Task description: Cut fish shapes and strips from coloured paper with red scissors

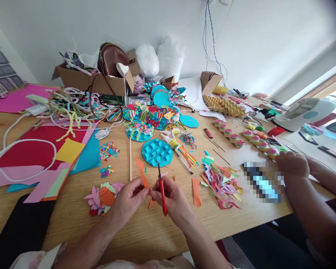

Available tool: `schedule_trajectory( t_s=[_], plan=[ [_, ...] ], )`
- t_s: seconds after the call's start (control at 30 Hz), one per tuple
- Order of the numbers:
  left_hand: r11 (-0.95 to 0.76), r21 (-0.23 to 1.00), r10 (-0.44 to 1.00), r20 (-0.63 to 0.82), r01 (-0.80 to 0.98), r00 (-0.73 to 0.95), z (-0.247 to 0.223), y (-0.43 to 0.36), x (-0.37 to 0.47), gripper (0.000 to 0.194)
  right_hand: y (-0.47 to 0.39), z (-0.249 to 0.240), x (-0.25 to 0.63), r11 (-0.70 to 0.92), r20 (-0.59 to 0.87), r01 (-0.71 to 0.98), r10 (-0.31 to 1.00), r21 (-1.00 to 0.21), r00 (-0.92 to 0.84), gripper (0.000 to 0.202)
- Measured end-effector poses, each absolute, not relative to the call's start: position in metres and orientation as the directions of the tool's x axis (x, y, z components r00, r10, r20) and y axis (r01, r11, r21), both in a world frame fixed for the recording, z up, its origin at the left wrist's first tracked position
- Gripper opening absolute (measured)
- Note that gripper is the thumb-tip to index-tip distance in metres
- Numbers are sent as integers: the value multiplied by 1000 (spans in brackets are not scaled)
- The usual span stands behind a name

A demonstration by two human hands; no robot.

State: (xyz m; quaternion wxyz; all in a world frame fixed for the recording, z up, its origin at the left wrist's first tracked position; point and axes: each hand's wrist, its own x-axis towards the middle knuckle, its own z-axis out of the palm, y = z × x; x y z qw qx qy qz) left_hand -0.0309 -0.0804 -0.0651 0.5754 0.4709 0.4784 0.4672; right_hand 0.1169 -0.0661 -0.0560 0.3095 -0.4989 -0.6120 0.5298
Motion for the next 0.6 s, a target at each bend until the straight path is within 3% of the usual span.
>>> schedule_trajectory(
  t_s=[0.17,0.33,0.6],
  plan=[
    [155,972,984,-167,-176,-55,-57,-82,-32,10,-82,-51,125,-52,-214,398,902,-916,-375,21],
    [170,956,981,-187,-238,-50,-53,-82,-29,14,-93,-51,127,80,-186,554,894,-828,-407,25],
    [207,939,976,-219,-273,-12,-55,-82,-29,8,-87,-51,120,152,-143,596,897,-788,-418,22]
  ],
)
